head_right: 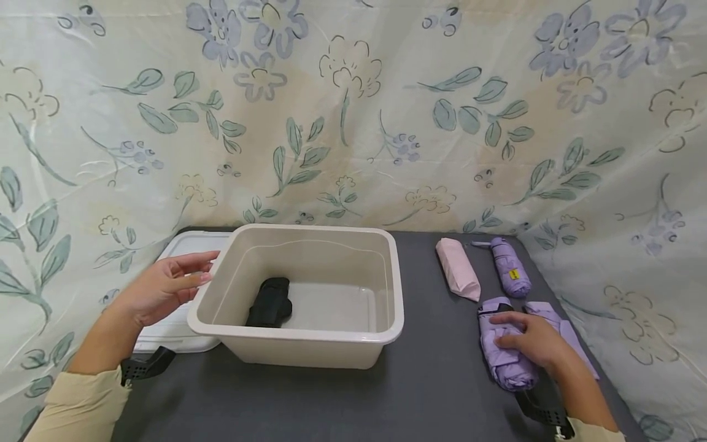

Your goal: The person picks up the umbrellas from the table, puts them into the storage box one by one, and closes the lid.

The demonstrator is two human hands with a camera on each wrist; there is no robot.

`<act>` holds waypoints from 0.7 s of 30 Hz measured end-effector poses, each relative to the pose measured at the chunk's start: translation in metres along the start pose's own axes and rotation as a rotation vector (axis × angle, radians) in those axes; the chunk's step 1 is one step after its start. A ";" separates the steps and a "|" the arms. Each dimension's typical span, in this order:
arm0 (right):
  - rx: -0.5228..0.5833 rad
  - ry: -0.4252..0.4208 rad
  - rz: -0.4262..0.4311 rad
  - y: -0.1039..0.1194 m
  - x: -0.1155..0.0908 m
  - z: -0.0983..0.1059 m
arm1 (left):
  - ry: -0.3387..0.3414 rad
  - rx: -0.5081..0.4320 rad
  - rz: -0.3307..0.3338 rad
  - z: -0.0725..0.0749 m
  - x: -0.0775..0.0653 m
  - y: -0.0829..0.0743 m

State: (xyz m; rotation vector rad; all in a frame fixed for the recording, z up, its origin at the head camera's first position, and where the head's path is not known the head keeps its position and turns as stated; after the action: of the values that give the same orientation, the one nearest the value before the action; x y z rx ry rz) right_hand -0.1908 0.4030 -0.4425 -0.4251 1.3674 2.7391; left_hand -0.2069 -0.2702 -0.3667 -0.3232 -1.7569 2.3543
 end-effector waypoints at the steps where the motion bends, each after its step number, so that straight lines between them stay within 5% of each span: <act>1: 0.010 -0.002 -0.005 -0.001 0.000 0.000 | 0.000 0.000 0.001 0.000 0.000 0.000; 21: 0.249 -0.018 -0.020 -0.012 -0.005 -0.005 | 0.000 0.004 0.017 -0.001 -0.001 -0.004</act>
State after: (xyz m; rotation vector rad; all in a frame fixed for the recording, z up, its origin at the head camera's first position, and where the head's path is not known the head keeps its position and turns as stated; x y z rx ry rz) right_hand -0.1829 0.4067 -0.4539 -0.3936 1.6610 2.5044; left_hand -0.2055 -0.2686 -0.3632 -0.3379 -1.7558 2.3693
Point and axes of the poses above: each hand's wrist, its own x-axis towards the middle knuckle, its own z-axis out of the back of the hand, y = z × x, the point moved 1 cm from there along x, towards the middle knuckle, and after that the axes turned 14 degrees about x, right-handed, at the moved point
